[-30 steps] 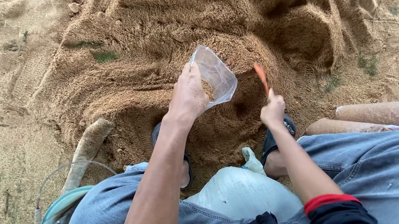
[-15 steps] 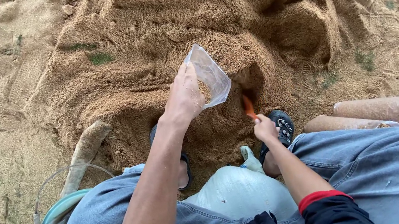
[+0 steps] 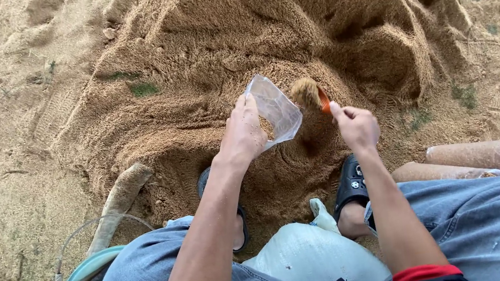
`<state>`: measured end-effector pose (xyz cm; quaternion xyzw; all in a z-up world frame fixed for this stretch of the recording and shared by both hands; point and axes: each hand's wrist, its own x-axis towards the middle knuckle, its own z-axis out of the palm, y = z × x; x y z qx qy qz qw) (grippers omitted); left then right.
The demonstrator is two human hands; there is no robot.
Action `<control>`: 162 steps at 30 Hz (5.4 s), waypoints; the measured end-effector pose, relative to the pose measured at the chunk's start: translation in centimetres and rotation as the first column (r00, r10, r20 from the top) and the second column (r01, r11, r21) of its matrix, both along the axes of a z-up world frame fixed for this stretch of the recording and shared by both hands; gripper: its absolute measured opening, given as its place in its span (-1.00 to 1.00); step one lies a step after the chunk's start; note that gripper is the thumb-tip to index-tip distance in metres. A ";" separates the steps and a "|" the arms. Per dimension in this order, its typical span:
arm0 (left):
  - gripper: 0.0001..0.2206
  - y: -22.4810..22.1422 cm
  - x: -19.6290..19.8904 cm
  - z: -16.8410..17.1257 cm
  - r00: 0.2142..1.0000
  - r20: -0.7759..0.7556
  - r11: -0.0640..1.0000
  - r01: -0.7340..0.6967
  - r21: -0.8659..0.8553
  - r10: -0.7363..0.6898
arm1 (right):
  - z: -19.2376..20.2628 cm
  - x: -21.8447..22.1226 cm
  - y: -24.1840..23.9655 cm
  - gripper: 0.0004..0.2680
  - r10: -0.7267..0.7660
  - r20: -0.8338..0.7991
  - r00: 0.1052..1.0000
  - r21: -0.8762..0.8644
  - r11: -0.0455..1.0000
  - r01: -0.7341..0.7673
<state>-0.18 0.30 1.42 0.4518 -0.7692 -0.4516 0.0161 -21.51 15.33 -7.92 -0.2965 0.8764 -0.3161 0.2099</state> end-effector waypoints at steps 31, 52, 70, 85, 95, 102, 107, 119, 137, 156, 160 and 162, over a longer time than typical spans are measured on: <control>-0.22 -0.5 0.2 -3.7 0.999 0.014 0.998 0.038 -0.059 -0.038 | -20.4 2.3 8.7 -0.79 -0.342 0.196 0.919 0.353 0.899 0.259; -0.26 0.3 0.4 -1.3 0.998 -0.053 0.995 0.018 -0.094 -0.023 | 0.8 0.7 -1.0 -0.65 -0.177 0.028 0.984 0.045 0.983 0.176; -0.23 -1.0 0.4 -8.4 0.999 -0.042 0.994 -0.017 -0.110 0.012 | -15.9 -1.1 4.2 -0.64 -0.153 -0.041 0.987 0.033 0.987 0.155; -0.20 -0.4 0.1 -4.7 0.998 -0.053 0.996 0.013 -0.087 -0.018 | -25.1 2.3 9.6 -0.79 -0.279 0.119 0.953 0.515 0.838 0.181; -0.24 -1.0 -0.3 -3.5 1.000 -0.018 0.996 0.021 -0.088 -0.022 | -9.2 2.1 3.2 -0.66 -0.216 0.134 0.967 0.260 0.949 0.177; -0.25 -0.3 -0.2 -1.6 1.000 -0.010 0.998 0.018 -0.054 -0.018 | -0.5 -0.1 -0.2 -0.66 -0.087 -0.011 0.996 -0.024 0.996 0.087; -0.29 -0.4 -0.2 -1.9 1.000 -0.010 0.997 0.017 -0.069 -0.017 | 6.1 1.9 -1.4 -0.68 0.009 -0.081 0.997 -0.187 0.982 -0.025; -0.27 -0.7 0.1 -5.2 0.999 -0.041 0.991 0.013 -0.134 -0.019 | -4.4 -0.9 0.1 -0.70 -0.049 -0.035 0.998 -0.183 0.982 0.042; -0.22 -0.8 -0.3 -5.5 0.999 -0.018 0.997 0.029 -0.068 -0.030 | -24.8 2.8 9.9 -0.81 -0.255 0.194 0.947 0.485 0.864 0.134; -0.20 -0.3 -0.8 -4.1 0.999 0.013 0.998 0.038 -0.059 -0.037 | 3.9 0.5 -1.1 -0.65 -0.058 -0.006 0.998 -0.090 0.994 0.058; -0.22 -0.3 -0.9 -3.1 1.000 0.005 0.998 0.016 -0.058 -0.015 | 5.4 1.5 -1.4 -0.74 0.070 -0.084 0.994 -0.257 0.962 -0.089; -0.31 0.1 -0.6 -0.6 0.989 -0.093 0.987 -0.104 0.126 0.116 | 4.5 1.6 -1.8 -0.90 0.125 -0.338 0.933 -0.294 0.927 -0.231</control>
